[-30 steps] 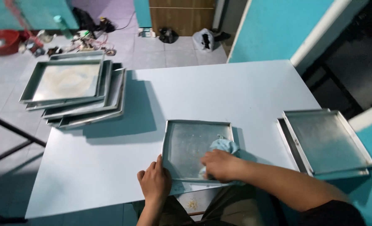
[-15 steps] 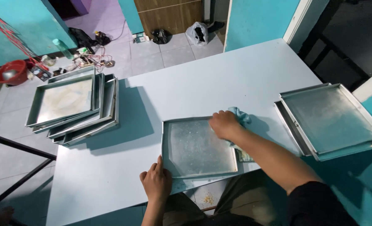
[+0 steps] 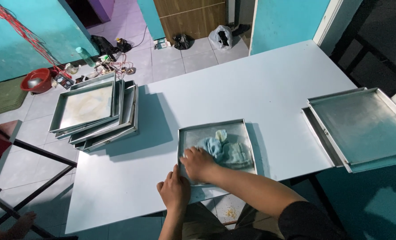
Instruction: The person wipes the surface of a metal tray with a cloth, then flips it over and wipes the other side. They repeat this process with another tray from a stack on the table.
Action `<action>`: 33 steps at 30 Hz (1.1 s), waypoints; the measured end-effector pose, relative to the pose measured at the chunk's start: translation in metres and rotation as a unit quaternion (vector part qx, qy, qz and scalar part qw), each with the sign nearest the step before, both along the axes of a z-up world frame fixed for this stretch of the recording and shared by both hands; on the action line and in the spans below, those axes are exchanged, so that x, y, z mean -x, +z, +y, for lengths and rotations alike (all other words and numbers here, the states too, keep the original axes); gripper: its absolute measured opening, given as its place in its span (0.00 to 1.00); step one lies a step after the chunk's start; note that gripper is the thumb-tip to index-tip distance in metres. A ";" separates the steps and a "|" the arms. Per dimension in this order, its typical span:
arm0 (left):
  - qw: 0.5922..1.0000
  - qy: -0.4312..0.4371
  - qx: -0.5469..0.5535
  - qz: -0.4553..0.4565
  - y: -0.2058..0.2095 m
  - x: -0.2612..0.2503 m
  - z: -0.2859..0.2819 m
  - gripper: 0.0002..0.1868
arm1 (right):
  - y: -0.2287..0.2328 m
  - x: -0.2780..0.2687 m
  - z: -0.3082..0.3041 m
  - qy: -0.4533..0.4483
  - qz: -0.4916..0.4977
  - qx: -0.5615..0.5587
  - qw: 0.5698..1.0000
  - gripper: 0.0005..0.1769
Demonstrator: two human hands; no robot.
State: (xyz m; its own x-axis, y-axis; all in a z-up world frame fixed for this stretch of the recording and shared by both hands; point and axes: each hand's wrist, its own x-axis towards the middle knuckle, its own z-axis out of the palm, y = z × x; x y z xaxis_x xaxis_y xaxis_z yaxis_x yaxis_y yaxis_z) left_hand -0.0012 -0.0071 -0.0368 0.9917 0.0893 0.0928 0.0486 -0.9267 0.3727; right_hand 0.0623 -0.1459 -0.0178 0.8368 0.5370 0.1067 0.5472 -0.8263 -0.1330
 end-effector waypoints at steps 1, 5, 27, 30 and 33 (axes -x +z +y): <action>1.000 0.002 0.000 -0.001 -0.005 0.000 0.001 0.27 | 0.009 0.010 -0.009 0.002 -0.001 0.000 1.000 0.14; 1.000 0.006 0.006 -0.005 -0.007 0.002 0.005 0.28 | 0.074 0.046 -0.048 0.006 0.212 0.023 0.977 0.19; 0.892 0.167 0.403 -0.122 -0.030 -0.012 0.045 0.24 | 0.058 0.133 -0.170 -0.113 -0.311 -0.253 0.909 0.18; 0.840 0.238 0.465 -0.148 0.010 -0.002 0.014 0.27 | 0.039 0.160 -0.146 -0.061 -0.115 -0.445 0.886 0.13; 0.869 0.229 0.431 -0.077 0.079 0.029 -0.024 0.27 | 0.039 0.183 -0.148 -0.102 0.193 -0.510 0.832 0.27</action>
State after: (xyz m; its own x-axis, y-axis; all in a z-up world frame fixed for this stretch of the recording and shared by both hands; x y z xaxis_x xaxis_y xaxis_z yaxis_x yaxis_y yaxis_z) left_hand -0.0307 -0.0309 0.0421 0.8156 0.5736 -0.0761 0.2265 -0.1956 0.9542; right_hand -0.1204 -0.2936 0.0212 0.9771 0.1746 0.1214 0.1626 -0.2460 -0.9555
